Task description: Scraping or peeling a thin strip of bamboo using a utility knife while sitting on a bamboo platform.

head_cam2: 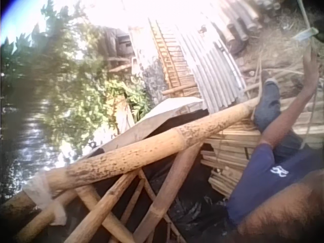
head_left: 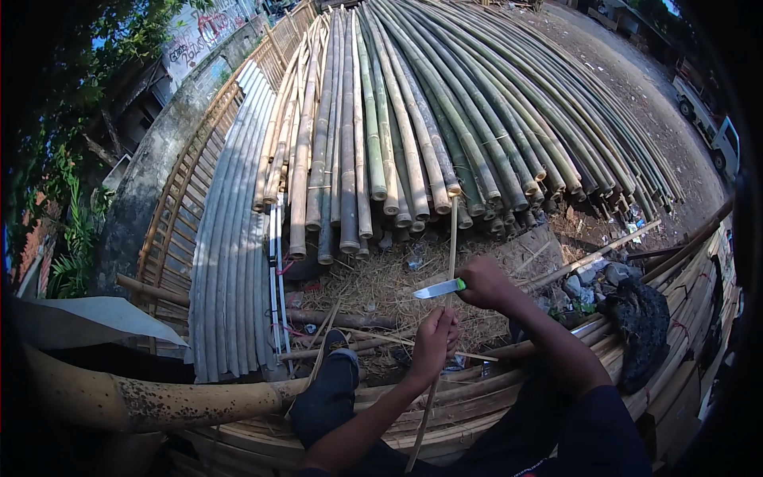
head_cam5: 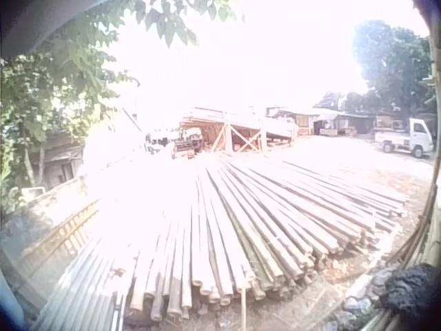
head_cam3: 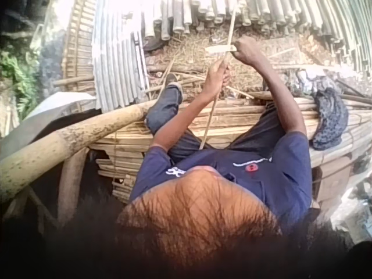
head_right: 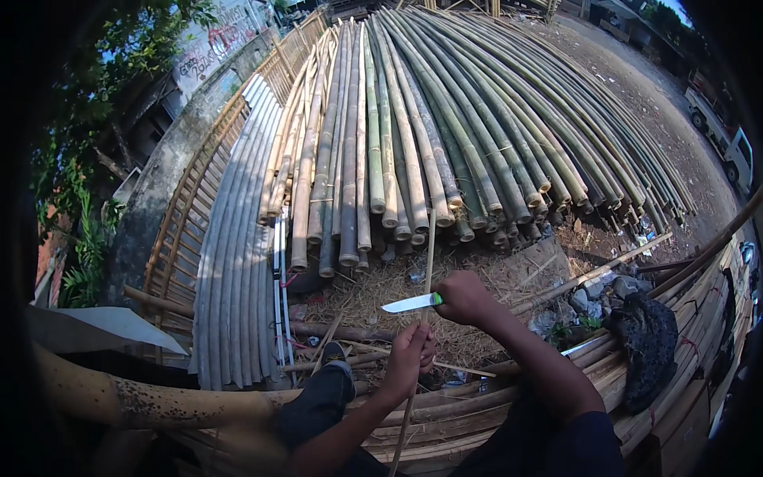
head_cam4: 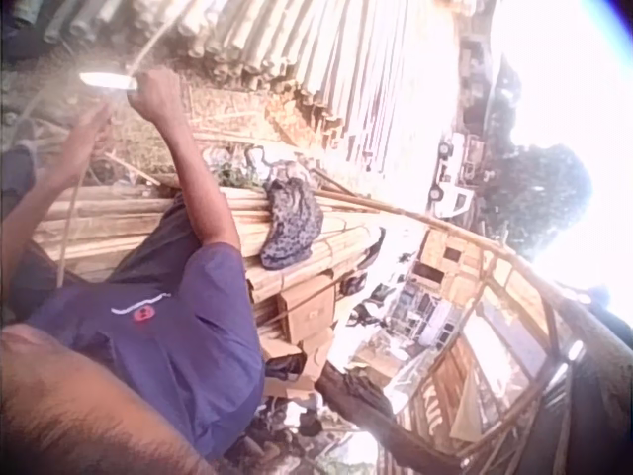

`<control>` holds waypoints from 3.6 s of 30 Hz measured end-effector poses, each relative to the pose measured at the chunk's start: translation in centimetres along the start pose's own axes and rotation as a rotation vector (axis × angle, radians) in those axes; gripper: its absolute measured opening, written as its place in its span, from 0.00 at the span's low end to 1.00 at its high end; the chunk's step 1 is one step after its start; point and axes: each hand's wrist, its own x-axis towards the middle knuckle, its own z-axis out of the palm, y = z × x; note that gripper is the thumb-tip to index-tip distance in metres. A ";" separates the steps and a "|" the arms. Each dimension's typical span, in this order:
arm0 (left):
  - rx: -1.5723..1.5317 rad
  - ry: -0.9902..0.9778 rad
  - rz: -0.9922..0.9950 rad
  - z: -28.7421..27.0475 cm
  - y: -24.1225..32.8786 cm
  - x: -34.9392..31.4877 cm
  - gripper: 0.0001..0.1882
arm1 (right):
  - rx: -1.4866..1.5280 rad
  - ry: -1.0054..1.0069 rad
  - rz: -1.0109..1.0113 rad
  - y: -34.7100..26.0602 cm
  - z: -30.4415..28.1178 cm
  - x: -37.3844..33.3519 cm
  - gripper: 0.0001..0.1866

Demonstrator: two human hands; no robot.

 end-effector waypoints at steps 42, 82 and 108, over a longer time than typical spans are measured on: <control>0.147 -0.213 -0.303 1.2 -4.4 -2.4 0.14 | 0.441 0.525 0.878 17.4 -2.9 -3.5 0.18; -0.310 -0.097 -0.279 -0.4 -3.5 1.0 0.08 | 0.871 0.129 0.577 9.2 -3.0 -1.3 0.12; -0.349 -0.216 -0.350 -1.4 -0.8 1.2 0.17 | 0.413 -0.210 0.142 3.4 -1.2 -0.2 0.19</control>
